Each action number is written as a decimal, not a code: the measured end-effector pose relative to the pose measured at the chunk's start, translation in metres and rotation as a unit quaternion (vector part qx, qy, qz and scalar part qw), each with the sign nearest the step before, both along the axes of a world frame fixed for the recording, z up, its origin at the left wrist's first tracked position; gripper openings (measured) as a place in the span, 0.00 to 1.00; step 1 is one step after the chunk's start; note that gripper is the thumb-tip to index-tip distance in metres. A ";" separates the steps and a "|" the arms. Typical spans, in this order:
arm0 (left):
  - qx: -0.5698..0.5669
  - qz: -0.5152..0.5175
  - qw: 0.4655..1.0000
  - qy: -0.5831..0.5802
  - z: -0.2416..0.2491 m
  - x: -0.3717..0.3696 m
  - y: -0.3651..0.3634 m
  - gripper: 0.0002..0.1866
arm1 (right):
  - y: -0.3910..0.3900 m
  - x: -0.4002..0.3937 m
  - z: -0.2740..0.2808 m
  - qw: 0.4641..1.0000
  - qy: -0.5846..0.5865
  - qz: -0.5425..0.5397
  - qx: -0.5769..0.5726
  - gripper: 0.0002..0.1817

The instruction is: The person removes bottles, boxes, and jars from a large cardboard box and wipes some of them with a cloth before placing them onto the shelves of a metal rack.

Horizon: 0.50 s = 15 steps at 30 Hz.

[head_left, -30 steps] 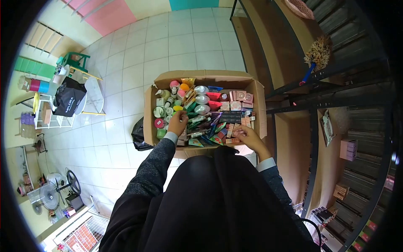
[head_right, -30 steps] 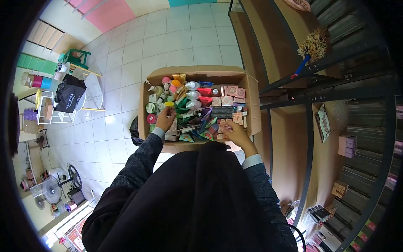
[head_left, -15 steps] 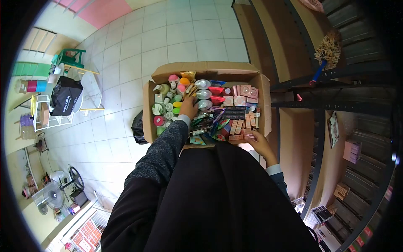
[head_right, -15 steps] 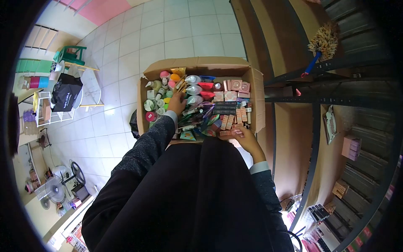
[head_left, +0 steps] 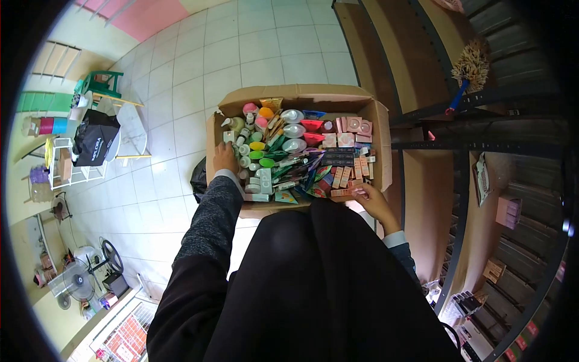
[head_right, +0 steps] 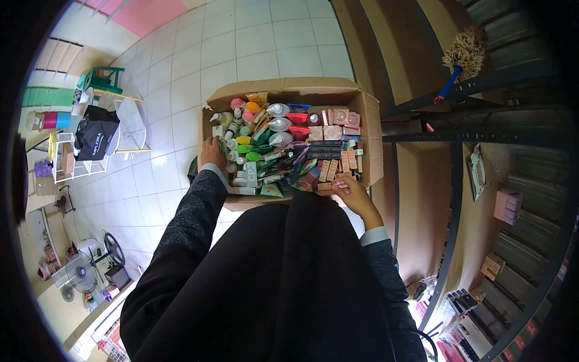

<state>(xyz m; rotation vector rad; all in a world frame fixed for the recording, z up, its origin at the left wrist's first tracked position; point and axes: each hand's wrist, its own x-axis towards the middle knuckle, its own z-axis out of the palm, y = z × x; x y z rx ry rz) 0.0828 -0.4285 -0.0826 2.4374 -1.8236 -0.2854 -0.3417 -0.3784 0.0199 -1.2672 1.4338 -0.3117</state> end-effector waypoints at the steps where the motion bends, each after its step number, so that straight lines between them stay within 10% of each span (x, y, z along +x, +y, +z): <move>1: 0.024 -0.031 0.999 -0.005 0.003 0.002 -0.002 0.24 | 0.001 0.002 0.003 1.000 0.011 0.008 0.008 0.12; 10: -0.186 -0.137 0.953 0.195 0.125 -0.077 -0.003 0.37 | 0.000 0.023 0.050 0.990 -0.080 -0.075 -0.090 0.17; 15: -0.253 -0.358 0.847 0.301 0.219 -0.200 0.012 0.46 | -0.010 0.064 0.114 0.923 -0.006 -0.120 -0.366 0.31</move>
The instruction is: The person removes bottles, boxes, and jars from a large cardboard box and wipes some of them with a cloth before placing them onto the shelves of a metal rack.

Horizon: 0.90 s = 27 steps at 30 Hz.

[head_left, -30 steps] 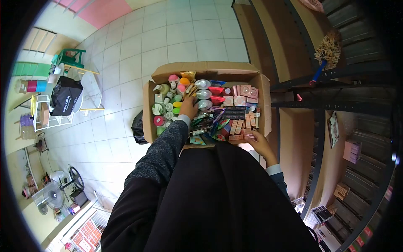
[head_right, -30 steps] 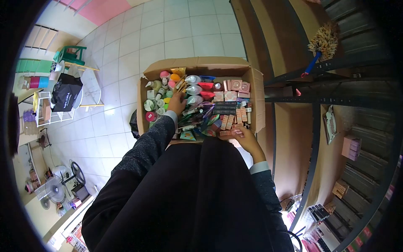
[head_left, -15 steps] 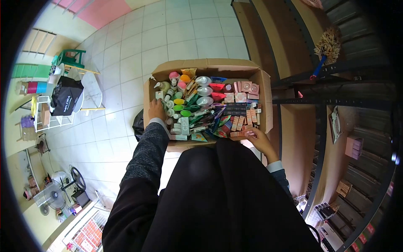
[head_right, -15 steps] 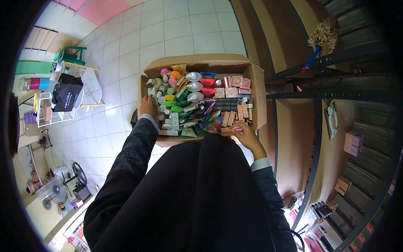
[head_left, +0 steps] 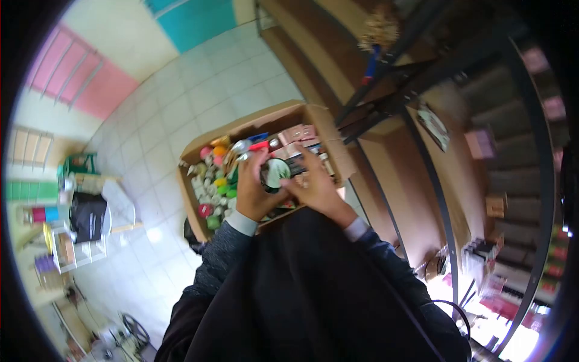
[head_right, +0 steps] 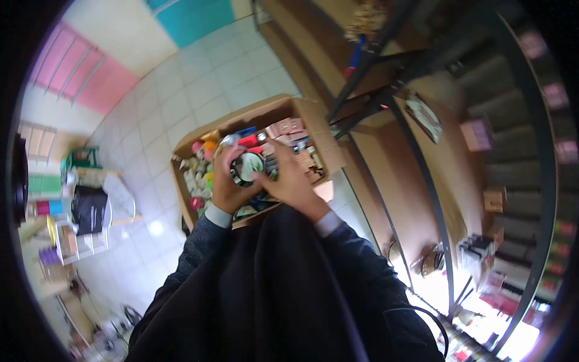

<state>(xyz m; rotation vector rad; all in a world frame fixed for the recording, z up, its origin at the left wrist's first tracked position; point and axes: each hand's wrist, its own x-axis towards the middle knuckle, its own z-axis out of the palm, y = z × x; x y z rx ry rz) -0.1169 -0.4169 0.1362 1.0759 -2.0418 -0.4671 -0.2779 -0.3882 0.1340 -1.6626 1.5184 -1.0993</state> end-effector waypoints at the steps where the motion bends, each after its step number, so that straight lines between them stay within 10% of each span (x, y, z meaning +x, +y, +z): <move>1: 0.031 -0.034 0.997 0.055 0.005 -0.022 0.006 0.46 | 0.001 -0.002 0.009 1.000 0.018 -0.011 -0.015 0.32; 9: -0.012 -0.199 0.964 0.176 0.048 -0.139 0.056 0.45 | 0.073 -0.096 0.053 0.975 -0.098 -0.198 -0.019 0.13; 17: -0.031 -0.274 0.947 0.166 0.095 -0.224 0.149 0.35 | 0.209 -0.174 0.111 0.949 -0.254 -0.186 0.018 0.20; 21: -0.077 -0.261 0.943 0.191 0.107 -0.257 0.191 0.35 | 0.256 -0.195 0.143 0.951 0.113 -0.250 -0.141 0.31; 27: -0.116 -0.261 0.938 0.196 0.120 -0.272 0.230 0.37 | 0.288 -0.227 0.174 0.964 0.097 -0.198 -0.151 0.31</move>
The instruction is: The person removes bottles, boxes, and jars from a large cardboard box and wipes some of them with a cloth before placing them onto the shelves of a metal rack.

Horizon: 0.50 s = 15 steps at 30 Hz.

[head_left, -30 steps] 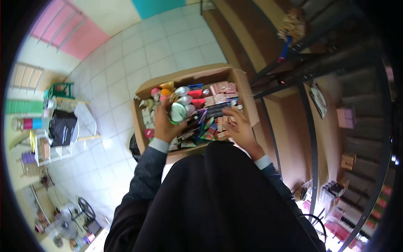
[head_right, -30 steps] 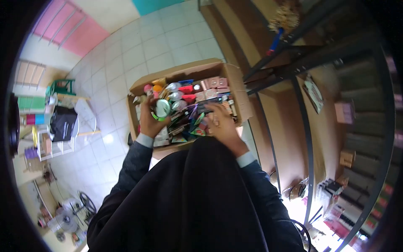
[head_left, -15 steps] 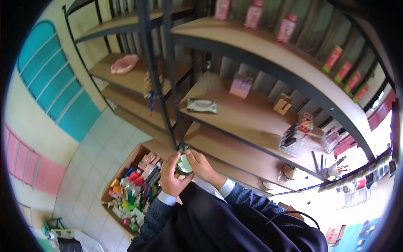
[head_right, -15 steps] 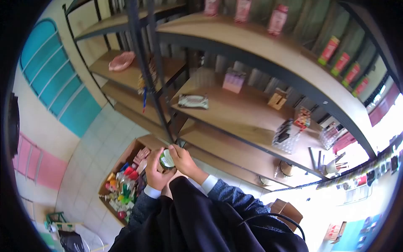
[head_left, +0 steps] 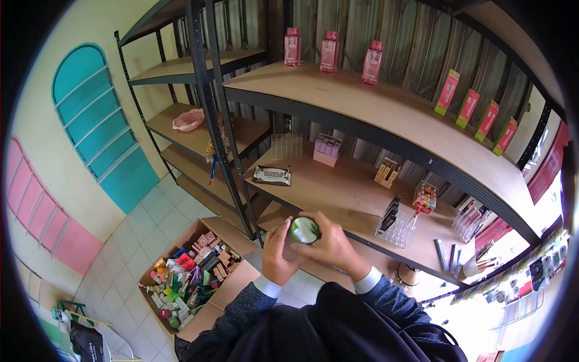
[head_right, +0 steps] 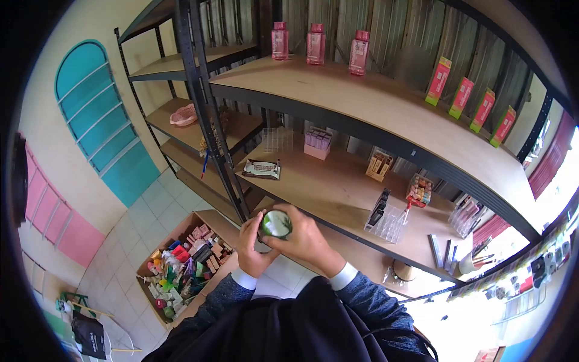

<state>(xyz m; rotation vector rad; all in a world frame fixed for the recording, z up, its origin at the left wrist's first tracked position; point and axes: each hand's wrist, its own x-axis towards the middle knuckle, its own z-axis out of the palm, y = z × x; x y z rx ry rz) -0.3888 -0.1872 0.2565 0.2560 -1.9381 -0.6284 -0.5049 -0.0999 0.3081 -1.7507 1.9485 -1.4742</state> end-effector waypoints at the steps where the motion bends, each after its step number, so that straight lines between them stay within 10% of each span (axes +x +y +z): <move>1: -0.017 0.022 1.000 -0.009 0.001 0.002 0.002 0.35 | 0.001 -0.005 0.010 1.000 -0.027 -0.002 -0.008 0.31; 8: -0.009 0.100 0.995 -0.019 -0.031 0.055 -0.023 0.31 | -0.051 -0.038 0.135 0.976 0.110 -0.037 -0.182 0.30; 15: 0.002 0.202 0.978 -0.048 -0.046 0.142 -0.082 0.30 | -0.218 -0.088 0.191 0.976 0.146 -0.131 -0.096 0.38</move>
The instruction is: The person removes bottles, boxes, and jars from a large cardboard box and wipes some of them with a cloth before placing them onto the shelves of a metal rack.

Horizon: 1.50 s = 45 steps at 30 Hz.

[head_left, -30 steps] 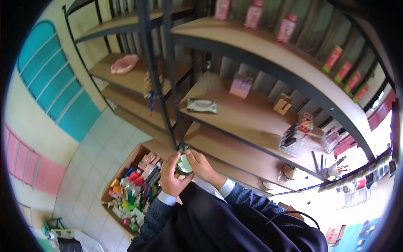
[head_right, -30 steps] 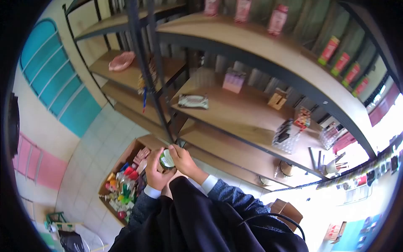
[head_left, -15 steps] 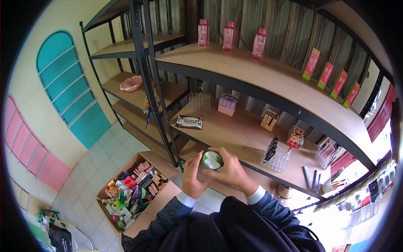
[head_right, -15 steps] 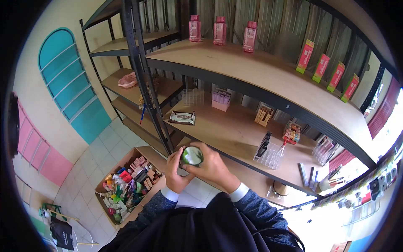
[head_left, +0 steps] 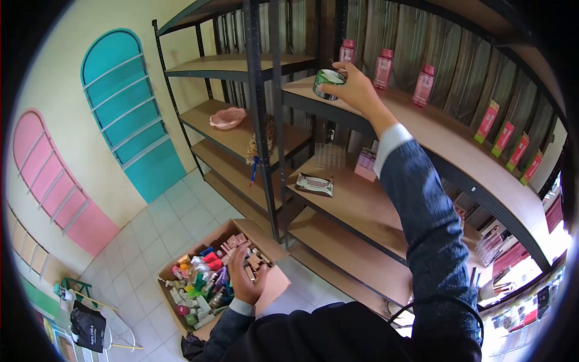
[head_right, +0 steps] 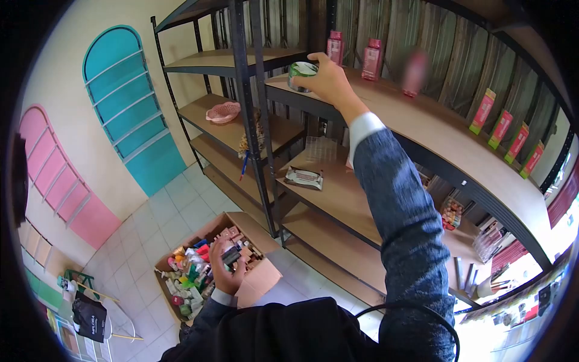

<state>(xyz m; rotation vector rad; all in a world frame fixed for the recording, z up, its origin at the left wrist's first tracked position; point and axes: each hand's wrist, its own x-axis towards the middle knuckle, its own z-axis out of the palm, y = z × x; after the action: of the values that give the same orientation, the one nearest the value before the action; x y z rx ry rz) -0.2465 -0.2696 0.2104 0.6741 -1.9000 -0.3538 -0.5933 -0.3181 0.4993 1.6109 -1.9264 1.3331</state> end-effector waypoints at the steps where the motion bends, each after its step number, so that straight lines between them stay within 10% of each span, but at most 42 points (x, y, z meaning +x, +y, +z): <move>1: 0.004 0.026 1.000 0.001 -0.005 0.014 -0.011 0.31 | -0.022 -0.008 0.000 0.999 0.005 -0.028 0.019 0.40; 21: 0.061 0.133 0.989 -0.020 -0.067 0.163 -0.141 0.32 | -0.127 -0.096 -0.037 0.990 -0.132 -0.001 0.052 0.40; 24: 0.103 0.213 0.970 -0.052 -0.068 0.194 -0.156 0.27 | -0.097 -0.066 -0.019 0.947 0.269 -0.147 -0.100 0.23; 29: 0.228 0.335 0.913 0.042 -0.176 0.289 -0.185 0.22 | -0.065 0.138 -0.128 0.980 -0.110 0.084 -0.141 0.15; 34: 0.356 0.344 0.868 0.024 -0.236 0.319 -0.171 0.18 | -0.076 0.256 -0.319 0.893 -0.346 0.233 0.172 0.14; 39: 0.375 0.363 0.832 -0.189 -0.282 0.329 -0.145 0.19 | -0.070 0.319 -0.379 0.799 -0.362 0.336 0.343 0.15; 45: 0.537 0.335 0.733 -0.250 -0.304 0.360 -0.124 0.16 | -0.085 0.329 -0.388 0.817 -0.285 0.328 0.380 0.16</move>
<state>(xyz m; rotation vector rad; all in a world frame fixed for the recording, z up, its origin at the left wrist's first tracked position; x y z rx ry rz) 0.1131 -0.3936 -0.0931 2.3549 -1.6054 -0.8631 -0.2642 -0.4035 0.1111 2.7008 -2.6085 1.4912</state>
